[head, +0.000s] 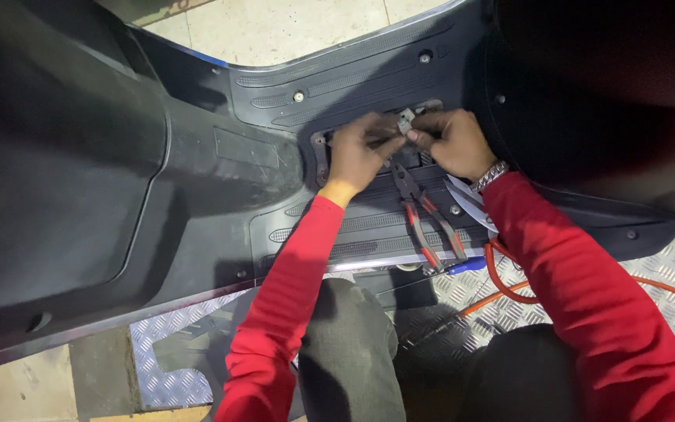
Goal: Stripping, connecting, and testing electrical wires on a scooter using pliers, scissors, and a multimeter.
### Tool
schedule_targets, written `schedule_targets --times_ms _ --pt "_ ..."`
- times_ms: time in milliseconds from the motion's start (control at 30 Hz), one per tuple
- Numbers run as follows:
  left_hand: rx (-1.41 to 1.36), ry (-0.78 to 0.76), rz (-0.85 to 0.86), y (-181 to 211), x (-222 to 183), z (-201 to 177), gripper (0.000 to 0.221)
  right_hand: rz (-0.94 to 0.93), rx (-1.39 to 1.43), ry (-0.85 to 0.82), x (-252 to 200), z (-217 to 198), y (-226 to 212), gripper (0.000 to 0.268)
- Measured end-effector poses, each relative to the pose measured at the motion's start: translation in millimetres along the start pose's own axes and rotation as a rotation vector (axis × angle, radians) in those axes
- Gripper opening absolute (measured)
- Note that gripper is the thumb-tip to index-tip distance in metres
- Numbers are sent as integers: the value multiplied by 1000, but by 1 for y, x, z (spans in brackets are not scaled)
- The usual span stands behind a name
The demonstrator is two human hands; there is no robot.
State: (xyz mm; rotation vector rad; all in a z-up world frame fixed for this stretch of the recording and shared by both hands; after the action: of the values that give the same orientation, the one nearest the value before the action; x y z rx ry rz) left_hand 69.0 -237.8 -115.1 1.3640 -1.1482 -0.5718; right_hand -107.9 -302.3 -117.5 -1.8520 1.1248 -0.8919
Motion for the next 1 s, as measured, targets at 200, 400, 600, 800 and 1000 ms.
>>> schedule_targets --times_ms 200,400,600,800,1000 --pt "234 74 271 0 0 14 26 50 27 56 6 -1 -2 22" --pt "221 82 263 -12 2 17 29 71 33 63 8 -1 -3 22" --pt "281 78 317 -20 2 20 35 79 35 92 6 1 -3 23" --pt "449 36 349 -26 -1 27 40 82 40 98 6 -1 -10 23" --pt "615 20 424 -28 -3 31 52 90 65 124 7 3 9 22"
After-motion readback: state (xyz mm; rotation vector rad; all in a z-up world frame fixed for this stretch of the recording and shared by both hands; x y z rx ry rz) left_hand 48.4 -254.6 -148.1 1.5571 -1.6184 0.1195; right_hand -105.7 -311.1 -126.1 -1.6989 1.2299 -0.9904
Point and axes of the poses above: each hand's wrist, its own x-axis towards the middle knuckle, its own z-axis out of the palm, y = z × x, the point moved 1 cm from there along x, towards the middle knuckle, and after that the axes turned 14 degrees about y, right-handed, at the moved point
